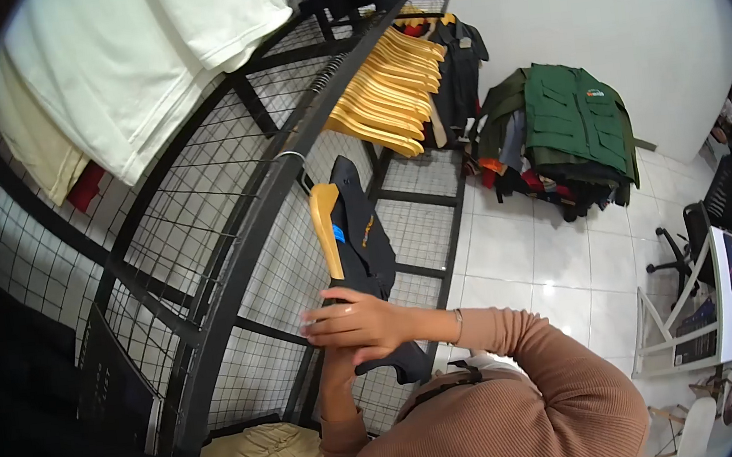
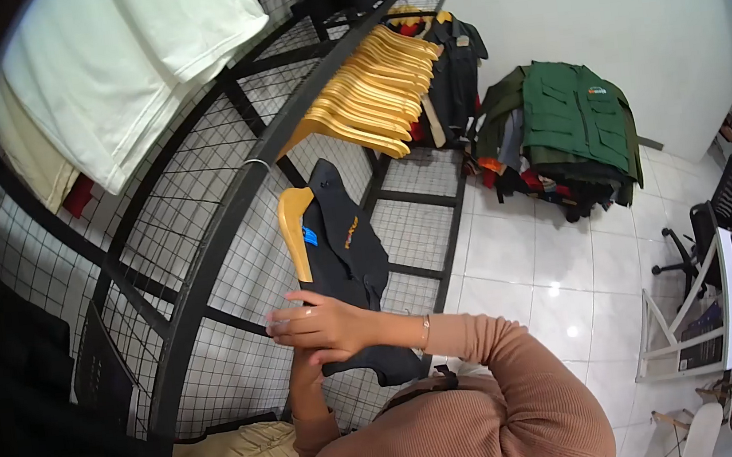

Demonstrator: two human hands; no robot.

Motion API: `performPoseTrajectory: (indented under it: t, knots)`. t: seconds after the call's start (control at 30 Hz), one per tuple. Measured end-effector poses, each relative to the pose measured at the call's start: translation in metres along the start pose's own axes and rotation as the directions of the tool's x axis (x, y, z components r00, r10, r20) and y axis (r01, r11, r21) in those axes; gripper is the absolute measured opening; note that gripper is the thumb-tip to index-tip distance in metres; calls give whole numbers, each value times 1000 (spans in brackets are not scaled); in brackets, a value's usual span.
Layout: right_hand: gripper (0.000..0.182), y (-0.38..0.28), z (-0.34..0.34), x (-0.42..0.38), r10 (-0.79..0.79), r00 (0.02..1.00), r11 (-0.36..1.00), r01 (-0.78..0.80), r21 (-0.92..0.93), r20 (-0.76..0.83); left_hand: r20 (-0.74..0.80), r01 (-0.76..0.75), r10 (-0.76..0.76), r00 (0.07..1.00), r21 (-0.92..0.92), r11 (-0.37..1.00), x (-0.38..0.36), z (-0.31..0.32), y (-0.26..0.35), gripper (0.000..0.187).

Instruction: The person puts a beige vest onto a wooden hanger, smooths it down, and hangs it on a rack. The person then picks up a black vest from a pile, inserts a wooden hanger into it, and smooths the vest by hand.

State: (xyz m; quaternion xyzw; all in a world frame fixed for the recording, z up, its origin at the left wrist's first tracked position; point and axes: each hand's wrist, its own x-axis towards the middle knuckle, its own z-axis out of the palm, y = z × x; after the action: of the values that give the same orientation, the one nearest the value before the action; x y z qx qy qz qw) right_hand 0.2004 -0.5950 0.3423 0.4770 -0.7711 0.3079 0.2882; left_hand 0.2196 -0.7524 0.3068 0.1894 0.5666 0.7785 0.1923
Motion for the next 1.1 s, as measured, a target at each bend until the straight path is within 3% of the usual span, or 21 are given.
performPoseTrajectory:
  t: [0.03,0.07,0.13,0.2,0.33,0.43,0.47,0.53,0.6,0.63,0.7,0.83,0.93,1.03,1.1]
  knots:
    - [55,0,7,-3,-73,979,996,61,72,188,-23,53,-52,998,33,998,1,-4,-1,79]
    - [55,10,13,-9,-48,982,997,37,69,181,-45,109,-106,993,66,992,2,-8,-1,81]
    - [51,40,10,-18,-40,993,980,60,-190,107,-48,186,-182,982,98,978,5,1,4,84]
    - [47,50,0,-18,-20,990,957,-23,-291,-142,-110,202,-194,975,70,977,3,20,27,83]
    - [37,24,-31,-4,87,965,915,-175,-363,-247,-146,222,-210,967,71,973,-2,11,20,83]
    - [35,-12,-61,6,120,824,987,-161,-26,-554,-127,208,-200,972,55,977,1,7,19,83]
    - [35,-23,-73,6,136,823,982,-185,-35,-552,-125,191,-185,975,35,981,0,8,22,84]
    - [33,-47,-91,7,-41,774,999,15,-46,-632,-120,189,-187,975,6,982,-1,8,22,84]
    - [37,-67,-95,16,-128,589,992,77,-102,-798,-77,206,-210,975,-63,977,-1,5,21,83]
    - [37,-70,-98,21,-124,591,992,62,-109,-797,-53,213,-219,974,-97,972,3,4,19,82]
    - [41,-72,-105,29,-218,427,976,82,-203,-877,-20,240,-243,970,-93,966,9,1,12,80]
    - [28,-54,-117,45,-120,419,978,204,-35,-900,-20,275,-277,961,-73,959,9,-8,2,72]
    - [36,-18,-102,57,-115,410,950,312,21,-905,-167,255,-264,950,-77,964,-3,-18,3,70]
    - [44,9,-87,78,-64,383,920,381,94,-922,-229,270,-206,951,299,915,5,-19,7,77]
    - [49,21,-83,90,-14,351,928,354,119,-936,-271,298,-215,938,315,901,4,-25,2,76]
